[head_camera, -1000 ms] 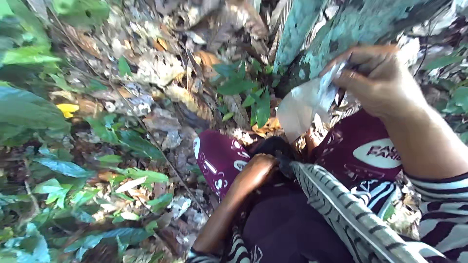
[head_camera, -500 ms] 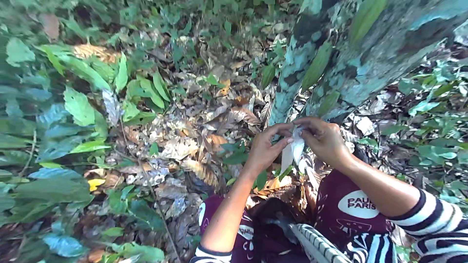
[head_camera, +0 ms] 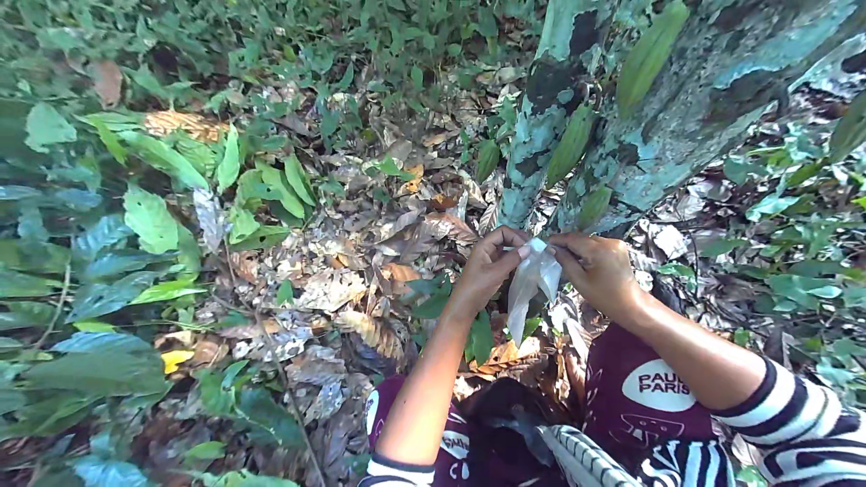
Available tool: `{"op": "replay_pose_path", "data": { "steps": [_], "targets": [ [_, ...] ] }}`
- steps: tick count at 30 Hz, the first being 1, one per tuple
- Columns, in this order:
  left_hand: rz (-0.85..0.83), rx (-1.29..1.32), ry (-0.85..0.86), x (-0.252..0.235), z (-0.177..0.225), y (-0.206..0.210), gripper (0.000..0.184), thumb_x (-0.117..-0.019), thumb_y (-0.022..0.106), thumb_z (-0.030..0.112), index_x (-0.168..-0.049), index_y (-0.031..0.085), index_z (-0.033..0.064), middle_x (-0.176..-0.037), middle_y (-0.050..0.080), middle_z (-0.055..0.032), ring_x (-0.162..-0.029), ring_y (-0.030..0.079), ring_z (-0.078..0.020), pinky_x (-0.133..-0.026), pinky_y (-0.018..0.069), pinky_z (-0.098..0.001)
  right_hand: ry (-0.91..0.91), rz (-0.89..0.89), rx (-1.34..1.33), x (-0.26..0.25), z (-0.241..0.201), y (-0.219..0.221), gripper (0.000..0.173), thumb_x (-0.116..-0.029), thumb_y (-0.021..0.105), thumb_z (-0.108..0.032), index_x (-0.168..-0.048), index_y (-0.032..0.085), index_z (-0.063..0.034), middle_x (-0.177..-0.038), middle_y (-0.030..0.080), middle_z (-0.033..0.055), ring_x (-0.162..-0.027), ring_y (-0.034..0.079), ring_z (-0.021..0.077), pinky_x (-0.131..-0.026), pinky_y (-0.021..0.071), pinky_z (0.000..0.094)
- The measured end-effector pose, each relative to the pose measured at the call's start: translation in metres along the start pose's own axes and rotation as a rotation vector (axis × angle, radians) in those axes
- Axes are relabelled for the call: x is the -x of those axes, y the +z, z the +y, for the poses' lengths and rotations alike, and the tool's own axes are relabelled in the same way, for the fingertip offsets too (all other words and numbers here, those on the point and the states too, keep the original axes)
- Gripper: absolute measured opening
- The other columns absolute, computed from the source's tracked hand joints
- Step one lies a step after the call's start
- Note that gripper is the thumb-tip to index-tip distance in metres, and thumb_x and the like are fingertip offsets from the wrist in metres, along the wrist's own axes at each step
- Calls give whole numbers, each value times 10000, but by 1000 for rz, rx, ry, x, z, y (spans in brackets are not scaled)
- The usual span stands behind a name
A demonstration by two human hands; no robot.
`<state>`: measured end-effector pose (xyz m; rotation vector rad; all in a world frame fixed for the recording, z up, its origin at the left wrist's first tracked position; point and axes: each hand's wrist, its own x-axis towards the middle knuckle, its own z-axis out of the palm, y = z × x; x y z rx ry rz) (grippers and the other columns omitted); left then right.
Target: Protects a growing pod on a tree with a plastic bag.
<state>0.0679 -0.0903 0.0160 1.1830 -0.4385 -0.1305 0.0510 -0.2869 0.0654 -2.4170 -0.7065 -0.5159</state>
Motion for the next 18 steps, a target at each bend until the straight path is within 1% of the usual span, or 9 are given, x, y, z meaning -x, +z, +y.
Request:
{"op": "replay_pose_path", "data": {
  "steps": [3, 4, 5, 7, 9, 11, 13, 15, 18],
  "targets": [
    [6, 153, -14, 0, -1, -4, 52, -968, 598, 129, -933, 603, 167, -841, 619, 42, -710, 581, -19, -644, 501, -179, 1, 25, 12, -2, 0, -1, 197, -994, 592, -73, -1076, 754, 5, -927, 747, 141, -771, 712, 215, -731, 584, 367],
    [-2, 180, -17, 0, 0, -5, 60, -961, 616, 135, -922, 599, 178, -797, 602, 52, -676, 566, -13, -626, 491, -172, 11, 35, 0, -2, 1, -2, 193, -995, 596, -79, -1070, 752, 6, -920, 744, 135, -758, 705, 196, -722, 582, 347],
    [-28, 199, -16, 0, 0, -7, 58, -955, 629, 139, -941, 594, 184, -800, 598, 55, -682, 566, -11, -633, 494, -172, 32, 41, -33, -2, 1, -3, 189, -996, 599, -88, -1068, 748, 4, -915, 741, 122, -744, 693, 162, -714, 577, 318],
    [-93, 201, -16, -1, 2, -12, 105, -942, 649, 151, -1042, 619, 161, -856, 627, 48, -723, 597, -14, -663, 523, -180, 88, 43, -192, -3, 2, -4, 171, -991, 604, -101, -1046, 731, -1, -926, 723, 70, -729, 655, 50, -694, 563, 208],
    [-154, 158, -19, -1, 3, -17, 160, -939, 666, 158, -1094, 660, 121, -889, 661, 41, -747, 618, -15, -676, 538, -185, 158, 26, -512, -5, 2, -6, 140, -983, 582, -73, -1027, 702, -15, -994, 701, 13, -732, 616, -17, -663, 537, 148],
    [-179, 100, -9, -4, 2, -20, 81, -943, 690, 156, -1006, 699, 106, -856, 672, 52, -724, 608, 2, -651, 521, -169, 185, -4, -822, -6, 4, -8, 131, -986, 561, -102, -987, 692, -89, -1049, 706, -28, -694, 602, -17, -605, 526, 156],
    [-187, 35, 16, -10, 3, -22, 20, -946, 674, 108, -940, 692, 103, -871, 663, 65, -754, 604, 13, -685, 525, -165, 162, -51, -953, -7, 5, -8, 113, -995, 598, -191, -964, 698, -148, -1078, 705, -43, -674, 610, -7, -571, 536, 165],
    [-172, -65, 58, -18, 4, -23, 36, -950, 657, 102, -922, 673, 86, -908, 630, 55, -806, 593, 7, -731, 522, -172, 129, -87, -933, -8, 6, -8, 100, -1004, 598, -216, -978, 675, -158, -1041, 699, -46, -666, 620, 7, -572, 551, 177],
    [-67, -177, 105, -39, 0, -19, 44, -957, 628, 53, -941, 656, 23, -912, 626, 29, -832, 594, -5, -783, 523, -203, 118, -77, -586, -11, 3, -11, 102, -1004, 545, -126, -1021, 630, -73, -804, 686, -40, -595, 619, 6, -544, 548, 172]
  ]
}}
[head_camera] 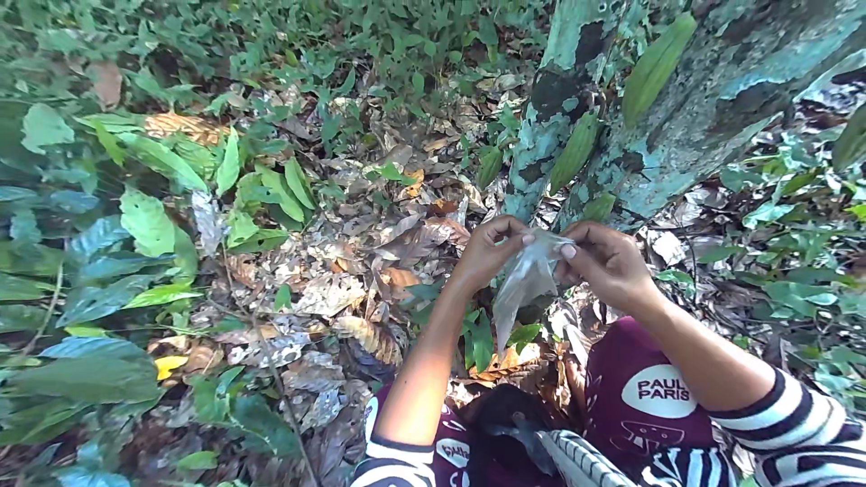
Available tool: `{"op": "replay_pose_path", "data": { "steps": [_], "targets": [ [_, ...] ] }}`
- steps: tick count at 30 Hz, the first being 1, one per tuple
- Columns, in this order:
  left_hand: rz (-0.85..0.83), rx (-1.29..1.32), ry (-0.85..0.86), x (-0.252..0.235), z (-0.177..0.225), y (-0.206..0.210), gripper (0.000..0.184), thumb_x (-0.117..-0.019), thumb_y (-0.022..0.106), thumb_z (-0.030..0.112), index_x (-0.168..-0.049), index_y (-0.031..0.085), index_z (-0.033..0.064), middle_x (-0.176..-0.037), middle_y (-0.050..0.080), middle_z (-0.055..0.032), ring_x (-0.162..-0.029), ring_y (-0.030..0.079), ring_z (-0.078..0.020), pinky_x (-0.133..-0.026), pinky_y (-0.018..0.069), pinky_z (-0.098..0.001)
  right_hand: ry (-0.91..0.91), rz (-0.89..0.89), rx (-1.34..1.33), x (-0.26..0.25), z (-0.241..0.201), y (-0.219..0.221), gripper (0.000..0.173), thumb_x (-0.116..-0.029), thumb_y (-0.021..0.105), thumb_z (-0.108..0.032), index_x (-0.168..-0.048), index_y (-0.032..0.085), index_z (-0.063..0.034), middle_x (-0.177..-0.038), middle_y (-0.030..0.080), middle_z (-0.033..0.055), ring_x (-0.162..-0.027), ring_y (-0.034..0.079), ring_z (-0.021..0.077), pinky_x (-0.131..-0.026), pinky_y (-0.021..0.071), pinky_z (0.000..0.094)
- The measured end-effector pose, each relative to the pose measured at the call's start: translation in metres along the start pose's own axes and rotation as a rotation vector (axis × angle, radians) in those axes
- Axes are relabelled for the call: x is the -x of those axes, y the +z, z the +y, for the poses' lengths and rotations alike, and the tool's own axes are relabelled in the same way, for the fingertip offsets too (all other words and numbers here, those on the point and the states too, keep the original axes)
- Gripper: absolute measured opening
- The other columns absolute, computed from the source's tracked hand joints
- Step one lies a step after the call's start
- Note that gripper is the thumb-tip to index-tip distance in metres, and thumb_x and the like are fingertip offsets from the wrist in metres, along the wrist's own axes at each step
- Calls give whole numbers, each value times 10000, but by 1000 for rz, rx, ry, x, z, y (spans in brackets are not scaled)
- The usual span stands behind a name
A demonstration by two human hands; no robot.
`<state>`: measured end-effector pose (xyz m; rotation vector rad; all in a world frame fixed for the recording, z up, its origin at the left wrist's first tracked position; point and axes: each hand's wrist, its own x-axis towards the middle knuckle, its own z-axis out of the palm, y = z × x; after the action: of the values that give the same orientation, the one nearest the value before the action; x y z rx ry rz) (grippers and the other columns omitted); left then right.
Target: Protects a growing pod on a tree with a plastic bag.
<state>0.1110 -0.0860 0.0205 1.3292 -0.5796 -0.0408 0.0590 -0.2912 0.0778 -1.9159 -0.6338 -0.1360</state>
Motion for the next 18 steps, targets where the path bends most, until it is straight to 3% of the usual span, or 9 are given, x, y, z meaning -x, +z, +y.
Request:
{"op": "replay_pose_path", "data": {
  "steps": [2, 5, 8, 12, 15, 18],
  "targets": [
    [98, -60, -40, -16, -4, 3, 61, -972, 608, 36, -977, 653, -5, -871, 628, 13, -794, 596, -10, -763, 523, -209, -13, 8, 307, -2, -1, 1, 160, -1009, 550, -110, -1057, 661, -5, -805, 685, 23, -617, 631, 44, -581, 563, 211],
    [154, -140, -100, -39, -10, 8, 104, -1003, 596, 64, -1012, 658, -18, -871, 634, -21, -781, 584, -30, -765, 509, -226, -13, 34, 543, -6, 4, 4, 198, -1014, 553, -51, -1115, 694, 45, -934, 702, 129, -711, 687, 162, -692, 610, 323],
    [151, -154, -104, -54, -17, 19, 125, -1019, 577, 69, -1035, 656, -27, -851, 616, -27, -745, 554, -34, -732, 489, -228, 3, 60, 632, -8, 9, 5, 200, -1005, 561, 1, -1153, 680, 63, -953, 709, 173, -763, 710, 248, -739, 613, 394],
    [162, -78, -123, -63, -18, 32, 131, -1035, 527, 52, -1057, 630, -26, -830, 588, -24, -714, 527, -35, -702, 473, -226, 28, 33, 716, -10, 13, 7, 249, -1000, 551, 23, -1216, 663, 75, -1095, 689, 246, -896, 717, 354, -821, 596, 479],
    [185, 83, -158, -66, -13, 37, 115, -1040, 485, 20, -1045, 597, -7, -826, 585, -7, -716, 553, -30, -698, 498, -216, 32, 24, 741, -11, 14, 8, 267, -1018, 547, -1, -1251, 648, 80, -1176, 679, 261, -984, 716, 375, -870, 589, 483],
    [218, 263, -174, -64, -18, 34, 134, -1050, 450, 25, -1003, 574, 45, -819, 592, 23, -727, 580, -32, -709, 520, -222, 31, 31, 730, -12, 14, 9, 279, -1020, 532, 0, -1262, 645, 82, -1187, 678, 261, -988, 716, 379, -870, 589, 486]
  ]
}}
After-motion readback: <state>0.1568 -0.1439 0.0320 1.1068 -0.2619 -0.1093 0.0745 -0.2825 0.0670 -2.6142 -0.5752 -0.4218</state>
